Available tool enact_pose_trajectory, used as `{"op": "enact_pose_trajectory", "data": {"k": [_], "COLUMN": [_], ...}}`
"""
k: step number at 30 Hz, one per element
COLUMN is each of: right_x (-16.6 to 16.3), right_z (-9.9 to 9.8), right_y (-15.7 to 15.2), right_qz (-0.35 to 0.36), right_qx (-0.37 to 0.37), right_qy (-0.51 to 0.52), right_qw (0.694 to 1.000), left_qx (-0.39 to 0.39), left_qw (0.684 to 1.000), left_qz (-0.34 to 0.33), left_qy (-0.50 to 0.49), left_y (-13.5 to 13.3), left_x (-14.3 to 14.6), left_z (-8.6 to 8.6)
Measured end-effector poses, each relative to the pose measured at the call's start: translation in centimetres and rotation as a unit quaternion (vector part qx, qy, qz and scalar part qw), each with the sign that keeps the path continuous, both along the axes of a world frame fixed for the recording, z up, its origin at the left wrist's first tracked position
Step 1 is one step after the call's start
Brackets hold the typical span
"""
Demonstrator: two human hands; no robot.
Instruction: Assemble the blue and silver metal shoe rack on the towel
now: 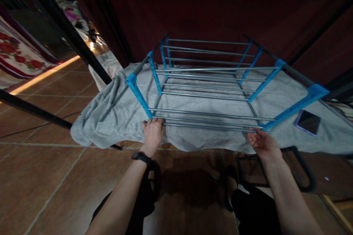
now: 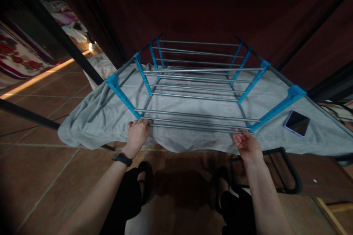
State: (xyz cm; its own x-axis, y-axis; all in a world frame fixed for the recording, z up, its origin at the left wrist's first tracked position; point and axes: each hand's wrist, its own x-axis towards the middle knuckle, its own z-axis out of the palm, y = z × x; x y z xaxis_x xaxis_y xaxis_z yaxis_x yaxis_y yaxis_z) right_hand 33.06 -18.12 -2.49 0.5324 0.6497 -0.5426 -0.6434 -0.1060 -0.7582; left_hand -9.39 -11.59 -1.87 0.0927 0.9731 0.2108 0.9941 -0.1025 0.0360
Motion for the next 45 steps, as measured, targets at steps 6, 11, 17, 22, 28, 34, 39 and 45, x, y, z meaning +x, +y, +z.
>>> {"op": "enact_pose_trajectory", "data": {"k": [6, 11, 17, 22, 28, 34, 39, 45], "right_x": [0.4, 0.9, 1.1, 2.0, 2.5, 2.4, 2.3, 2.3], "right_z": [-0.1, -0.4, -0.3, -0.5, 0.0, 0.4, 0.4, 0.2], "right_y": [0.0, 0.0, -0.2, -0.3, -0.4, -0.6, -0.6, -0.6], "right_qz": [-0.007, -0.01, -0.023, -0.036, -0.054, -0.07, -0.076, -0.074], "right_qx": [0.0, 0.005, -0.006, -0.019, -0.032, -0.027, -0.02, -0.016], "right_qy": [0.001, -0.003, -0.001, 0.0, 0.002, 0.002, 0.006, 0.003], "right_qw": [1.0, 1.0, 1.0, 0.999, 0.998, 0.997, 0.997, 0.997], "left_qx": [-0.009, -0.012, -0.015, -0.007, -0.003, -0.04, -0.016, -0.008], "left_qw": [1.0, 1.0, 1.0, 1.0, 1.0, 0.99, 0.955, 0.82], "left_qz": [0.009, 0.013, 0.015, 0.017, 0.022, 0.054, 0.066, 0.153], "left_qy": [-0.004, 0.003, 0.012, 0.013, 0.003, -0.124, -0.287, -0.551], "left_y": [0.0, 0.0, 0.0, 0.0, 0.0, 0.8, 2.0, 2.6], "left_x": [-0.2, -0.2, -0.2, -0.5, -0.7, -1.2, -1.8, -1.8], "left_z": [0.1, 0.3, 0.5, 0.5, 0.7, 0.5, -0.1, -0.3]}}
